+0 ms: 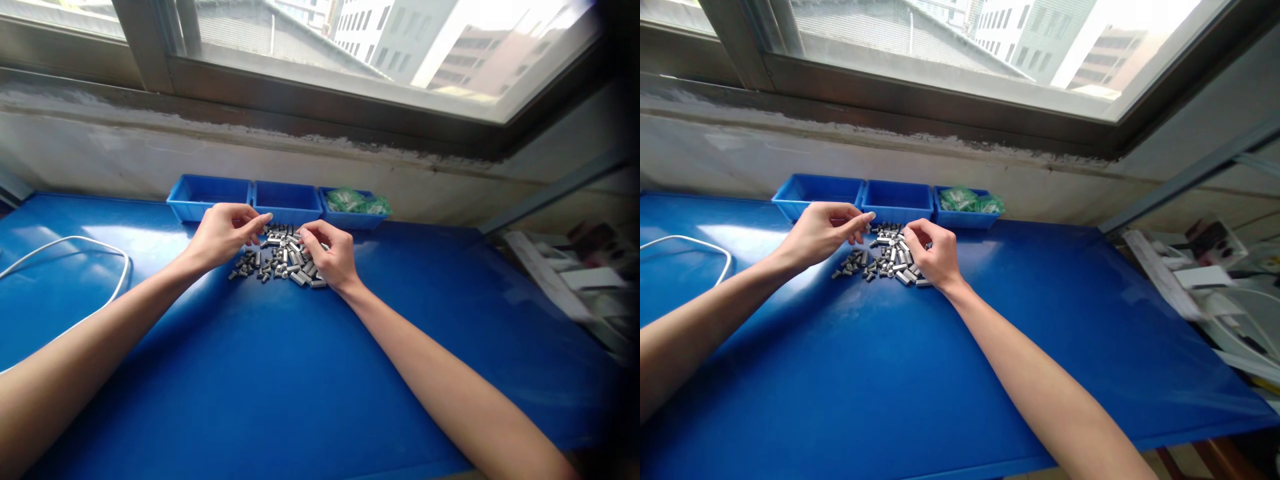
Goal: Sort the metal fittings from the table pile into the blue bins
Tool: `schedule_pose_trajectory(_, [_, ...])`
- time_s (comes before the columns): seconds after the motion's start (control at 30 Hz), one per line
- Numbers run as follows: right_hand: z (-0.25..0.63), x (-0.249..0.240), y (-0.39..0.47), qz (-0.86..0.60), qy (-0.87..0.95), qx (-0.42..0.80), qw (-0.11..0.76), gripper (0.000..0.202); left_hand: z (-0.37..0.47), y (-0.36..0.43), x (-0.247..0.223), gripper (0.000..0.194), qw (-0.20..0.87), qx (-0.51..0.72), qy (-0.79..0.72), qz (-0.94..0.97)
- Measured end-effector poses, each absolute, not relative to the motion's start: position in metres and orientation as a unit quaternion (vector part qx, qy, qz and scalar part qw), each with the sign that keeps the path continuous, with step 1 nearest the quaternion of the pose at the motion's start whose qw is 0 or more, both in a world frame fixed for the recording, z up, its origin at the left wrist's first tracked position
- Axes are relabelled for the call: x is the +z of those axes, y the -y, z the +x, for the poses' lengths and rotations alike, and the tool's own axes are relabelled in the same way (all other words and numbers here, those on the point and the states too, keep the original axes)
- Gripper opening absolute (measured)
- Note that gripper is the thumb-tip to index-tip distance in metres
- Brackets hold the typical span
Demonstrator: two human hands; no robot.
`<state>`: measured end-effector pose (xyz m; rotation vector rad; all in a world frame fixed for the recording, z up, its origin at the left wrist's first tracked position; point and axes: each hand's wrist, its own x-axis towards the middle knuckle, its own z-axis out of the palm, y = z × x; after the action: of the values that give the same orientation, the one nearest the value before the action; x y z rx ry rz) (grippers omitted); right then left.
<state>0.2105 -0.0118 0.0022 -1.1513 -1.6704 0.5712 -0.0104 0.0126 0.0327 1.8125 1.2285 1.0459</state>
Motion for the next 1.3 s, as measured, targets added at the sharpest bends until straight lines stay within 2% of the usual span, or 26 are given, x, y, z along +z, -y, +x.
schedule_pose_trajectory(0.33, [0.21, 0.002, 0.01, -0.486, 0.688, 0.237, 0.484, 0.02, -0.009, -0.01, 0.039, 0.04, 0.467, 0.42, -0.433, 0.646])
schedule_pose_trajectory(0.53, [0.21, 0.003, 0.01, -0.487, 0.691, 0.237, 0.48, 0.02, -0.01, -0.01, 0.038, 0.044, 0.5, 0.41, -0.435, 0.627])
schedule_pose_trajectory(0.8, [0.212, 0.002, 0.01, -0.491, 0.698, 0.235, 0.465, 0.021, -0.013, -0.015, 0.035, 0.042, 0.508, 0.446, -0.434, 0.595])
schedule_pose_trajectory(1.0, [0.212, 0.002, 0.009, -0.491, 0.701, 0.231, 0.462, 0.022, -0.021, -0.024, 0.036, 0.041, 0.467, 0.588, -0.467, 0.468])
schedule_pose_trajectory(1.1, [0.212, 0.002, 0.01, -0.494, 0.701, 0.229, 0.461, 0.022, -0.024, -0.026, 0.036, 0.039, 0.448, 0.622, -0.466, 0.441])
schedule_pose_trajectory(1.2, [0.212, 0.002, 0.01, -0.496, 0.701, 0.227, 0.46, 0.022, -0.024, -0.025, 0.035, 0.045, 0.448, 0.621, -0.463, 0.446])
schedule_pose_trajectory(1.3, [0.212, 0.002, 0.01, -0.494, 0.703, 0.226, 0.459, 0.022, -0.022, -0.022, 0.035, 0.048, 0.452, 0.567, -0.471, 0.502])
